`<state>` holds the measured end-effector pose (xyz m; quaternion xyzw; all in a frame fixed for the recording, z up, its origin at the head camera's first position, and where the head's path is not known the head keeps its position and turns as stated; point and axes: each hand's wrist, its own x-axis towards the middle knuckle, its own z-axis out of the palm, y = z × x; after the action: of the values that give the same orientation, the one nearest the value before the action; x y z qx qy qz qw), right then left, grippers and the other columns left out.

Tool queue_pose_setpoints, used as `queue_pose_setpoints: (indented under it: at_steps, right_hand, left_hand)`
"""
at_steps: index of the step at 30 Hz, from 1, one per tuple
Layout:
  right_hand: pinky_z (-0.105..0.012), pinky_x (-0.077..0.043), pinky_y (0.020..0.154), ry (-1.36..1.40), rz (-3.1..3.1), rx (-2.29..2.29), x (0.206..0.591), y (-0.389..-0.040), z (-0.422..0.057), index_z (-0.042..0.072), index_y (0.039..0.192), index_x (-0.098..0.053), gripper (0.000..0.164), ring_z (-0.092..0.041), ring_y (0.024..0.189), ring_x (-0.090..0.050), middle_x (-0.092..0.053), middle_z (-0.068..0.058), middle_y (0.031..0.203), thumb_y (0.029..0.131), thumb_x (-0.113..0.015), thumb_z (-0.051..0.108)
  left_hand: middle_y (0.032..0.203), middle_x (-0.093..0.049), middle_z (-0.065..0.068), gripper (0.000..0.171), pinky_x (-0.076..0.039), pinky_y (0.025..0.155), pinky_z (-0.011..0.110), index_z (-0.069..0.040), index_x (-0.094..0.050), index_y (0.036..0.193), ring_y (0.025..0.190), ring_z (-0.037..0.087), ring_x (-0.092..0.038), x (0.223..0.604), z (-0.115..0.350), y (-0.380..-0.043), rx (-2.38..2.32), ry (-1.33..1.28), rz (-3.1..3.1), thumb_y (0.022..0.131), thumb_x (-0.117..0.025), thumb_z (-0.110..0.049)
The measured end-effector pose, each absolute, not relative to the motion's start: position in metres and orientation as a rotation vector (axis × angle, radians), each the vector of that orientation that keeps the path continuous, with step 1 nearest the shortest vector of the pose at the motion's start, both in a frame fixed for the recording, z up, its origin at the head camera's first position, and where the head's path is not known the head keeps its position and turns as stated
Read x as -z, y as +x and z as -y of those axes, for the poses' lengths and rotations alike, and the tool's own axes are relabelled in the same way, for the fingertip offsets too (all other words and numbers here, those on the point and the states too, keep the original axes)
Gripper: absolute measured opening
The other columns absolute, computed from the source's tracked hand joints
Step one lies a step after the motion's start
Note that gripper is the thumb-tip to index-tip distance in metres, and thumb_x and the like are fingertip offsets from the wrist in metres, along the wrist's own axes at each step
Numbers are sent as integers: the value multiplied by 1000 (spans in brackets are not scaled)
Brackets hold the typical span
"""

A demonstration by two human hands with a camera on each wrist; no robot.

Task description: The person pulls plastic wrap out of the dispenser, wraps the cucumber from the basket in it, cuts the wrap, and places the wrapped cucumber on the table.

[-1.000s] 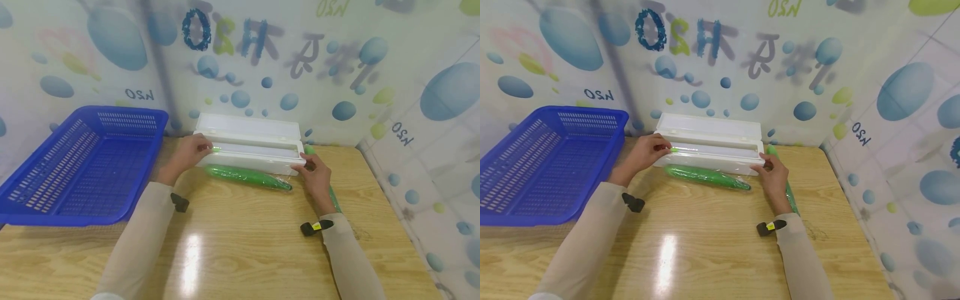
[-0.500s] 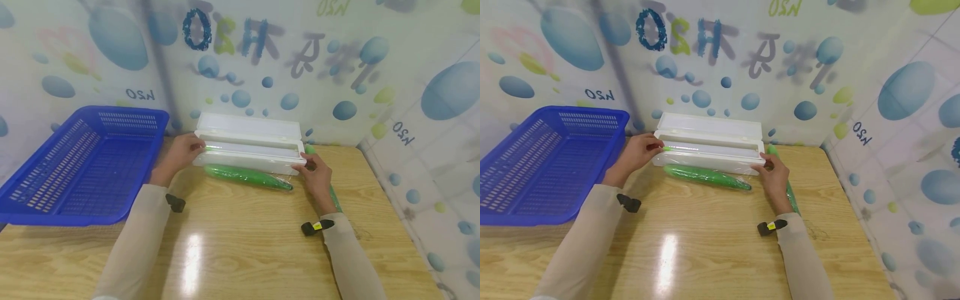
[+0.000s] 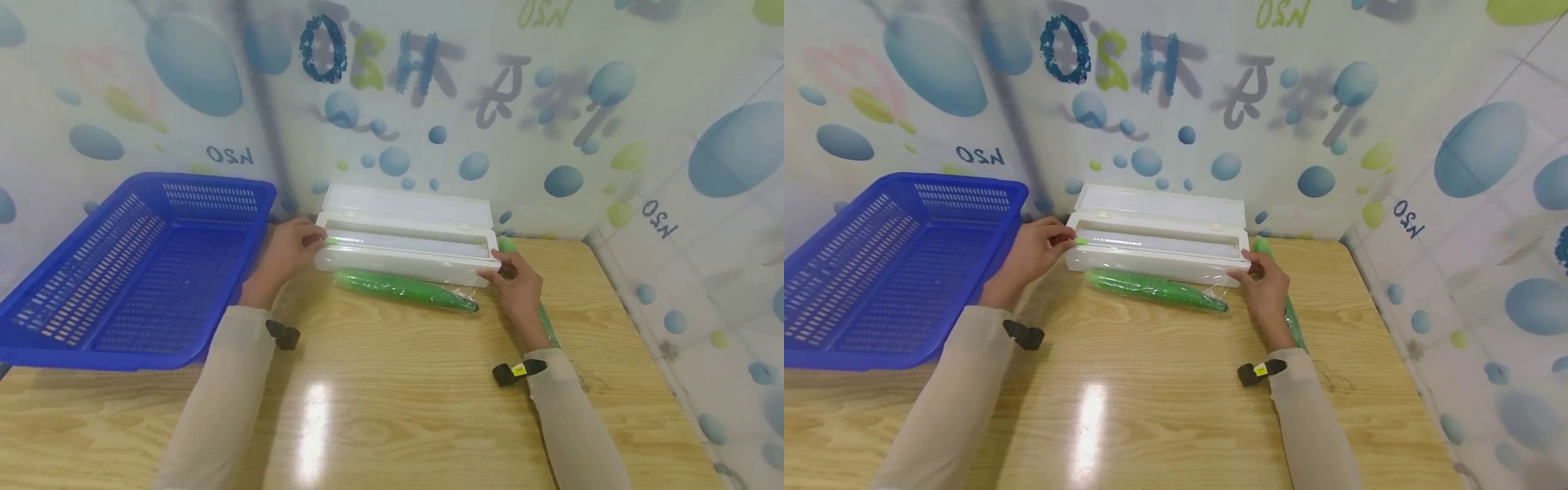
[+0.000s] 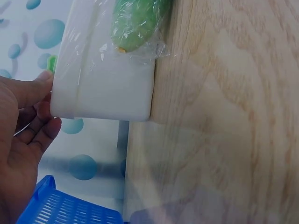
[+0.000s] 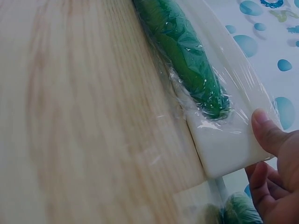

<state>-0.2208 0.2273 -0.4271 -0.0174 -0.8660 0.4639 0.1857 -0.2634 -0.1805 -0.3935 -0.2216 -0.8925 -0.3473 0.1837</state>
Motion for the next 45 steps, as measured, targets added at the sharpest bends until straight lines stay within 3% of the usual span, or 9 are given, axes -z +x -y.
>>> queue_pose_setpoints:
  at_steps: [30,39,45]
  right_hand:
    - [-13,-46,71,-36,2413,-1344,431,-222,-231,11,119,-65,47,-17,97,-62,-64,-2,122,77,-78,28]
    - [-19,-48,78,-22,2468,-1341,428,-219,-234,12,124,-62,53,-20,100,-62,-66,-7,117,78,-77,33]
    - [-25,-46,81,-26,2531,-1331,421,-217,-231,13,128,-58,56,-22,99,-58,-65,-11,109,80,-76,36]
  left_hand:
    - [84,-65,18,14,-46,68,42,6,-71,96,73,29,-57,403,195,-265,947,-508,2461,83,-72,-1]
    - [94,-63,20,24,-44,75,42,4,-59,111,84,31,-56,413,189,-254,1200,-222,2572,96,-59,-15]
    - [79,-56,14,18,-41,62,34,4,-56,89,72,26,-50,424,175,-222,1212,-76,2641,92,-63,-12]
